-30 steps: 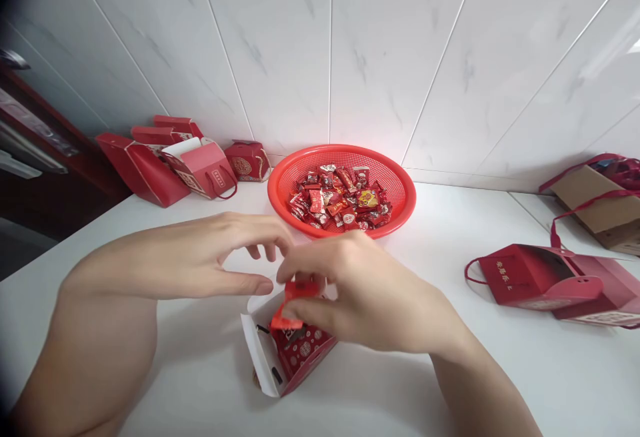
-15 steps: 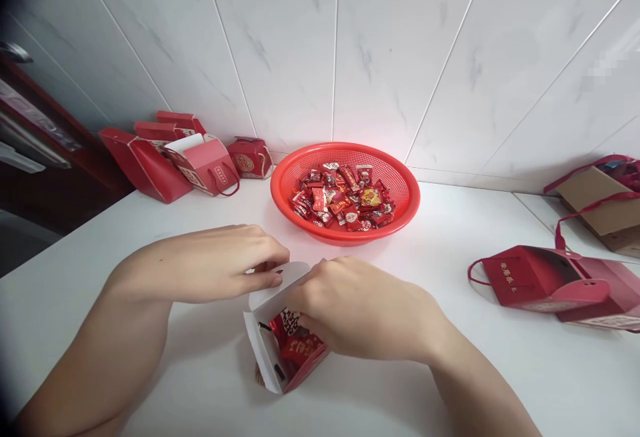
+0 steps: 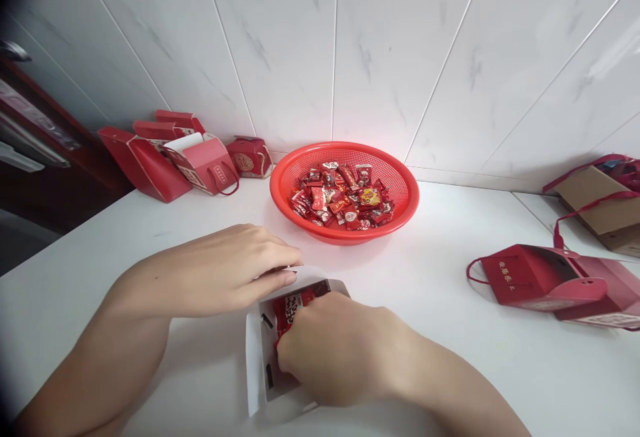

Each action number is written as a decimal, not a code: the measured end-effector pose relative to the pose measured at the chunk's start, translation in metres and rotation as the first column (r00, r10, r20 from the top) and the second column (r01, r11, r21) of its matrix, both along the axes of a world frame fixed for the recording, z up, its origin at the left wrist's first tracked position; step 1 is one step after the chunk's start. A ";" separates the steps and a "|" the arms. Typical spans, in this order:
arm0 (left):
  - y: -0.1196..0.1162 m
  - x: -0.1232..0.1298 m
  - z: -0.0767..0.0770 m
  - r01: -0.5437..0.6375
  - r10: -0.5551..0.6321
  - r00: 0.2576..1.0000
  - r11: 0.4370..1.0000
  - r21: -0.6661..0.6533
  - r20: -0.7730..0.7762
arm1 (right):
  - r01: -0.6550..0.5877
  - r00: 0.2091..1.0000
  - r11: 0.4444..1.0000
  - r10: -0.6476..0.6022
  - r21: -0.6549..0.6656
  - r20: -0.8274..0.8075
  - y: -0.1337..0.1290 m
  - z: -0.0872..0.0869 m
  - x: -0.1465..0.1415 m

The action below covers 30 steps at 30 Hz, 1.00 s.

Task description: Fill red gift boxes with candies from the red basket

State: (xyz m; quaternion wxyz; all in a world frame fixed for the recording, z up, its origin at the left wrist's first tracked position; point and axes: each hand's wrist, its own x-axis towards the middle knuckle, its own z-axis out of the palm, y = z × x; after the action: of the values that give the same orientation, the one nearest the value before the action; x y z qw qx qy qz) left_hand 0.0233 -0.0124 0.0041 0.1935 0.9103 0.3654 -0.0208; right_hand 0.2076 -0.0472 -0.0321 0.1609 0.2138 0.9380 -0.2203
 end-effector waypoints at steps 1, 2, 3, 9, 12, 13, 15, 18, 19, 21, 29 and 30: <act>0.000 0.000 -0.001 0.004 -0.004 1.000 1.000 -0.007 0.006 | -0.028 0.997 1.000 0.028 -0.004 0.070 0.001 -0.003 -0.005; 0.001 0.001 -0.001 0.006 -0.006 1.000 1.000 -0.012 0.007 | -0.050 0.990 0.999 0.050 -0.003 0.131 0.001 -0.006 -0.010; 0.001 0.001 -0.002 0.008 -0.008 1.000 1.000 -0.014 0.006 | -0.066 0.983 0.998 0.064 0.006 0.172 0.002 -0.008 -0.013; 0.001 0.001 -0.003 0.014 -0.014 1.000 1.000 0.017 0.005 | -0.015 0.999 0.996 0.010 0.090 0.051 0.005 -0.012 -0.007; 0.002 0.001 -0.004 0.005 -0.005 1.000 0.999 0.033 -0.016 | 0.033 0.999 0.987 -0.037 0.159 0.025 0.005 -0.008 -0.002; 0.002 0.002 -0.004 0.002 -0.002 1.000 0.999 0.034 -0.024 | 0.037 0.998 0.984 -0.044 0.174 0.038 0.005 -0.008 -0.002; 0.003 0.002 -0.004 0.001 0.000 0.999 1.000 0.025 -0.037 | 0.017 0.996 0.981 -0.032 0.192 0.079 0.006 -0.008 -0.005; 0.005 0.002 -0.005 0.008 -0.008 0.998 1.000 0.008 -0.056 | -0.012 0.996 0.986 -0.003 0.169 0.090 0.007 -0.007 -0.006; 0.006 0.002 -0.005 0.011 -0.011 0.998 1.000 0.005 -0.062 | -0.010 0.996 0.989 -0.003 0.149 0.087 0.008 -0.006 -0.005; 0.007 0.002 -0.006 0.012 -0.012 0.998 1.000 0.004 -0.070 | 0.015 0.997 0.992 -0.024 0.127 0.073 0.009 -0.002 0.001; 0.009 0.005 -0.007 -0.025 0.026 0.994 1.000 0.011 -0.111 | 0.100 0.994 0.955 -0.084 0.278 -0.071 0.011 0.007 0.018; 0.009 0.006 -0.007 -0.026 0.027 0.993 1.000 0.010 -0.115 | 0.077 0.997 0.953 -0.070 0.293 -0.034 0.010 0.007 0.015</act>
State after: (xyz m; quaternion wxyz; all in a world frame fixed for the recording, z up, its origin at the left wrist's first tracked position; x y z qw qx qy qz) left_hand 0.0289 -0.0038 -0.0032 0.1688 0.9034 0.3882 -0.0689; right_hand 0.2227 -0.0368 -0.0255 0.1082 0.2673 0.9536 -0.0866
